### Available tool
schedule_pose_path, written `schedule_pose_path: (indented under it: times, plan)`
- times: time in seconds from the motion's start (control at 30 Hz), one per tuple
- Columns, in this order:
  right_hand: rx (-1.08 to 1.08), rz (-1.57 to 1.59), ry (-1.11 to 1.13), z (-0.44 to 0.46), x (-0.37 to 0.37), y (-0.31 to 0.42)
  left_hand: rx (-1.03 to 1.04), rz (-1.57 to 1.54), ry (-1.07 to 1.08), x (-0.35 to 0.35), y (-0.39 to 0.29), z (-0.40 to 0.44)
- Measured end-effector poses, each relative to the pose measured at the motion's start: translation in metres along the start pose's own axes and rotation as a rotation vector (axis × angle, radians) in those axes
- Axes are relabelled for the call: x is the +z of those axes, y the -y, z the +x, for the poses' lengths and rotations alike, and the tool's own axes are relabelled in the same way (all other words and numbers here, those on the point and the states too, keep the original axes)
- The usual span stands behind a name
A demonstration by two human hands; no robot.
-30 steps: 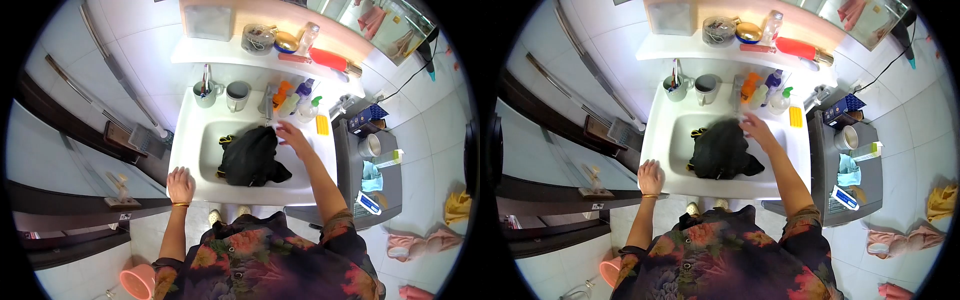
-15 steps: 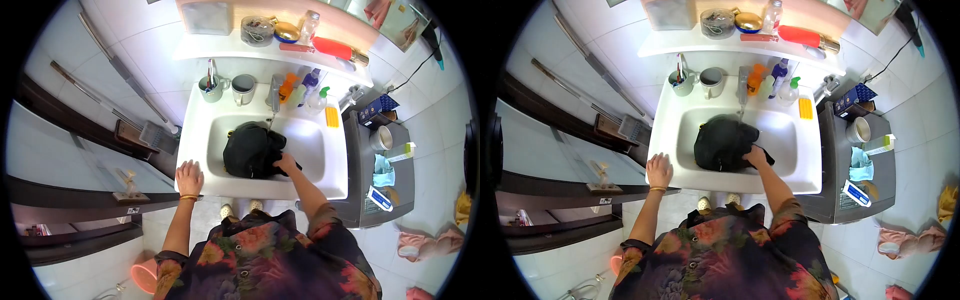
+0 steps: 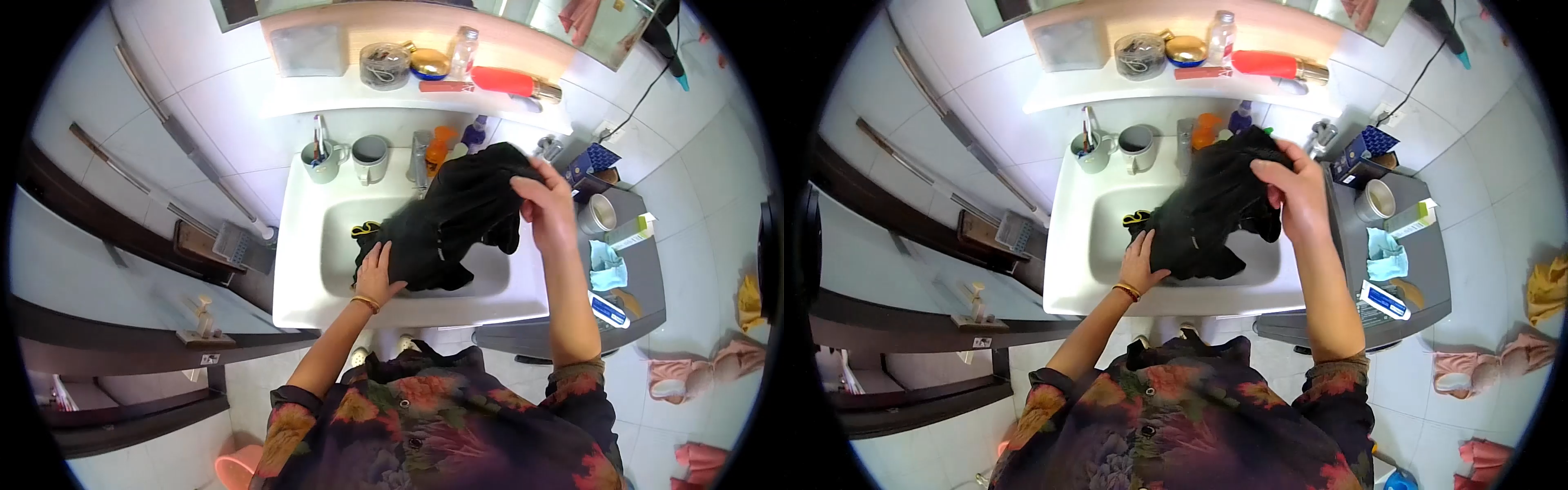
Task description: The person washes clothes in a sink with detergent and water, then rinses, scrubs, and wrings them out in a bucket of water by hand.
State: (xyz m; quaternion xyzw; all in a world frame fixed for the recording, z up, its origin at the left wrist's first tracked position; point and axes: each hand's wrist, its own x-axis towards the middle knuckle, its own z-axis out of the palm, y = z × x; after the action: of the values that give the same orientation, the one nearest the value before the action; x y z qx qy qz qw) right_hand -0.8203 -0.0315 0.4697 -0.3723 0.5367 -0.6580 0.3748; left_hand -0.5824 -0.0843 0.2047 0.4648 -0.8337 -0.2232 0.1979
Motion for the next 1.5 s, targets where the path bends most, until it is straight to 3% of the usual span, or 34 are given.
schedule_pose_path:
  times: [0.13, 0.2, 0.27, 0.33, 0.4, 0.47, 0.57, 0.7, 0.87, 0.93, 1.0, 1.03, 1.1, 1.13, 1.2, 1.27, 1.33, 1.5]
  plan:
    - [-0.082, 0.055, -0.018, -0.009, -0.013, 0.032, 0.026, 0.033, 0.021, 0.028, 0.006, 0.010]
    - [-0.109, 0.061, -0.023, -0.005, -0.024, 0.037, 0.016, 0.052, 0.311, 0.042, 0.011, 0.015]
    - [-0.139, 0.037, -0.074, 0.000, -0.033, 0.042, 0.116, 0.018, 0.233, 0.051, 0.018, 0.017]
    - [-0.194, -0.063, -0.128, 0.006, -0.046, 0.048, 0.166, -0.103, -0.033, 0.031, 0.018, 0.024]
    - [-0.217, -0.078, -0.177, 0.013, -0.068, 0.052, 0.061, -0.659, -0.305, 0.008, 0.040, 0.047]
    - [-0.239, -0.097, -0.216, 0.013, -0.083, 0.059, 0.040, -0.566, -0.357, -0.100, 0.007, 0.060]
    - [-0.321, -0.072, -0.228, 0.021, -0.103, 0.077, 0.105, -0.630, -0.443, -0.181, -0.017, 0.079]
    - [-0.411, -0.012, -0.214, 0.024, -0.110, 0.105, 0.195, -0.847, -0.444, -0.247, -0.077, 0.091]
    - [-0.487, 0.054, -0.329, 0.027, -0.092, 0.127, 0.317, -0.885, -0.539, -0.284, -0.118, 0.105]
    - [-0.455, 0.108, -0.398, 0.033, -0.090, 0.121, 0.382, -0.834, -0.574, -0.295, -0.129, 0.110]
    - [-0.264, 0.096, -0.269, 0.043, -0.101, 0.091, 0.313, -0.532, -0.588, -0.283, -0.117, 0.123]
    - [-0.216, 0.036, -0.264, 0.046, -0.099, 0.066, 0.378, -0.228, -0.648, -0.260, -0.099, 0.134]
    - [-0.123, -0.174, -0.240, 0.042, -0.078, 0.010, 0.428, 0.058, -0.376, -0.198, -0.030, 0.145]
    - [0.004, -0.254, -0.151, 0.056, -0.101, -0.044, 0.350, 0.129, -0.269, -0.172, -0.006, 0.133]
    - [0.351, -0.225, -0.147, 0.041, -0.127, -0.128, 0.147, -0.003, -0.145, -0.147, 0.024, 0.097]
    - [0.445, -0.439, -0.118, 0.019, -0.147, -0.181, 0.125, 0.047, -0.098, -0.129, 0.061, 0.061]
    - [0.534, -0.409, 0.042, 0.002, -0.166, -0.208, -0.033, -0.079, 0.018, -0.122, 0.081, 0.025]
    - [0.612, -0.432, 0.047, -0.016, -0.165, -0.247, -0.212, -0.209, 0.033, -0.098, 0.102, -0.052]
